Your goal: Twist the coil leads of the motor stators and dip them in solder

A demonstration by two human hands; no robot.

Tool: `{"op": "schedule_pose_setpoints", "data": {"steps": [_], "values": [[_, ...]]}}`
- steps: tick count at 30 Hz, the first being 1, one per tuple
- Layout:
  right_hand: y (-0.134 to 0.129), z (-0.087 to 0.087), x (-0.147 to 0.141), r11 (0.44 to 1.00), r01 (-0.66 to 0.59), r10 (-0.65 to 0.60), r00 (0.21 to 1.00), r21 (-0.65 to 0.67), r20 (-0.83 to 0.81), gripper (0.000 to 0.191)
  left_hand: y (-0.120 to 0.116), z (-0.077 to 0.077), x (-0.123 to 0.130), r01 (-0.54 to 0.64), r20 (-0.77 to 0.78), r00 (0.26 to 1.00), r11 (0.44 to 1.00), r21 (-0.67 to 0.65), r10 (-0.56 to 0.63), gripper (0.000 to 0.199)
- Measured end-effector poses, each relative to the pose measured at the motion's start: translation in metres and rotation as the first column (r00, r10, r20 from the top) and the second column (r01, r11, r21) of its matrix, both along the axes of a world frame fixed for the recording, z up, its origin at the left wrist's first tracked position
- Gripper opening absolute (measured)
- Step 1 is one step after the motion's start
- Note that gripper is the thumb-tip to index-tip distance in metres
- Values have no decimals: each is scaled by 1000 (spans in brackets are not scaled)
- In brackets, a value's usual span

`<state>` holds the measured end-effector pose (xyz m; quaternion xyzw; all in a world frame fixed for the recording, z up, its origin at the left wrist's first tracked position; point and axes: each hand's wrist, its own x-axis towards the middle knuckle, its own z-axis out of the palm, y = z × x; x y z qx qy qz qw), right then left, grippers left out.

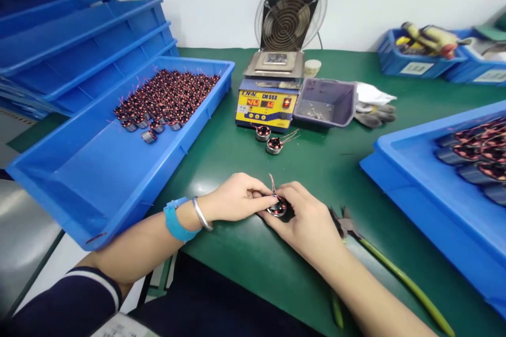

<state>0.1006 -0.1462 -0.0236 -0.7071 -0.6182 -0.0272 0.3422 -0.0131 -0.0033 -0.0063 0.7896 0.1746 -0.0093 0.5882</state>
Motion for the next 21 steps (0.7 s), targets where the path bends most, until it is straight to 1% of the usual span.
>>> {"op": "schedule_pose_setpoints", "data": {"steps": [2, 4, 7, 10, 11, 12, 13, 15, 16, 17, 18, 19, 20, 21], "values": [[1, 0, -2, 999, 36, -36, 999, -20, 3, 32, 0, -2, 3, -59, -23, 998, 993, -102, 57, 25], [2, 1, -3, 998, 43, -44, 999, -51, -19, 35, 1, -1, 5, -131, -35, 991, 974, -184, 127, 22], [-1, 1, -5, 995, -33, 23, 994, -91, -109, 30, 1, 2, 8, -199, -35, 980, 939, -282, 197, 15], [-4, 0, -9, 988, -91, 67, 981, -121, -183, 22, -4, 7, 11, -214, -39, 976, 910, -355, 215, 13], [-5, -1, -11, 987, -101, 75, 978, -127, -195, 20, -5, 8, 12, -233, -21, 970, 901, -366, 243, 13], [-5, -2, -14, 985, -109, 81, 976, -131, -204, 17, -4, 9, 13, -269, 14, 956, 891, -366, 294, 14], [-6, -2, -16, 985, -114, 84, 974, -132, -212, 16, -3, 10, 14, -324, 65, 926, 874, -362, 371, 14], [-6, -1, -18, 986, -98, 63, 968, -134, -243, 21, 5, 13, 15, -466, 180, 817, 811, -355, 548, 15], [-6, 1, -18, 987, -75, 34, 961, -140, -276, 27, 10, 14, 14, -521, 218, 764, 781, -345, 607, 17], [-6, 3, -17, 987, -46, -6, 945, -152, -328, 33, 14, 16, 12, -546, 234, 746, 774, -320, 623, 18], [-6, 6, -15, 986, -19, -50, 916, -167, -399, 39, 18, 19, 9, -531, 224, 775, 802, -274, 590, 18], [-5, 8, -14, 983, -5, -85, 871, -181, -484, 45, 21, 21, 6, -470, 188, 840, 856, -217, 509, 17], [-4, 10, -12, 982, -4, -109, 812, -191, -573, 50, 22, 23, 2, -366, 128, 913, 916, -165, 388, 15], [-3, 12, -10, 981, -14, -118, 749, -194, -652, 52, 22, 25, -1, -242, 57, 966, 961, -131, 251, 12]]}}
